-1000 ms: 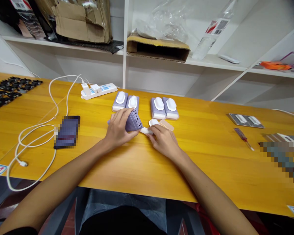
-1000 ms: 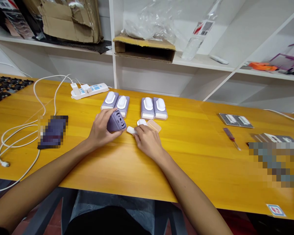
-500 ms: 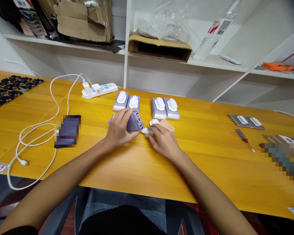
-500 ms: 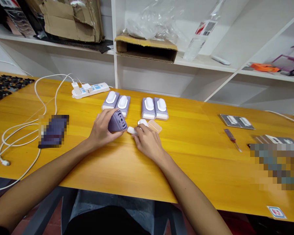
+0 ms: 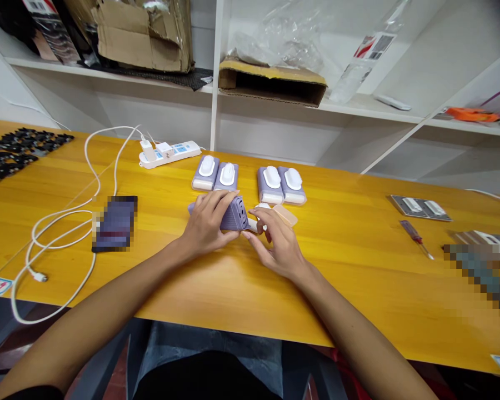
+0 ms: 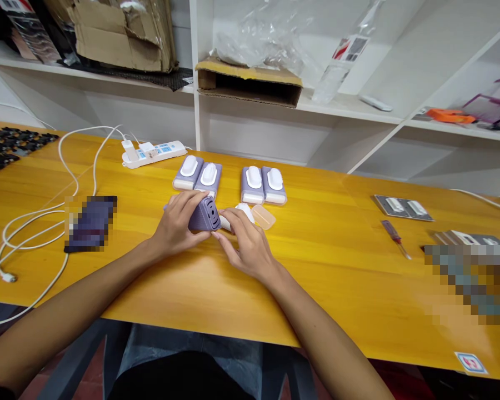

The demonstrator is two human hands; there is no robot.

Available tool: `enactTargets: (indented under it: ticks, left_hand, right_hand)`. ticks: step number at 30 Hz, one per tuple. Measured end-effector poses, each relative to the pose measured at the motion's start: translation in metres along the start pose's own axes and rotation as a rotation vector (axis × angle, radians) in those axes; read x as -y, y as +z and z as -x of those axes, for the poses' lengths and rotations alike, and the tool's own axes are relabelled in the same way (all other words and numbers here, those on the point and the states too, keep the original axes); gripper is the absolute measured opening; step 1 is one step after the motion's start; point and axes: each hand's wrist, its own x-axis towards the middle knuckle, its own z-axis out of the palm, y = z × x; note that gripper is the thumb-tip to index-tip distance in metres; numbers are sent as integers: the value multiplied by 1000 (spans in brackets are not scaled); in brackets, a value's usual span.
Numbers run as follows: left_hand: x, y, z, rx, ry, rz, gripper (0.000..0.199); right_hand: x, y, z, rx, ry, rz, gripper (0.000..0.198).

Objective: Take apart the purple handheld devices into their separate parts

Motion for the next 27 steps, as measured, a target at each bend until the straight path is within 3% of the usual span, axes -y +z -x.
enactTargets:
  ticks: [9, 18, 22, 27]
  left_hand:
    - [1, 6, 3, -18, 96, -13, 88]
    - [-3, 9, 2, -19, 145, 1, 81]
    - [-3, 10, 2, -3, 135, 10, 78]
    - [-6, 8, 2, 63, 100, 14, 78]
  right_hand:
    - [5, 0, 0, -6, -63, -12, 46]
    - [4, 8, 2, -4, 16, -133, 40]
    - [5, 11, 2, -26, 125, -223, 28]
    - [3, 16, 6, -57, 371, -399, 24]
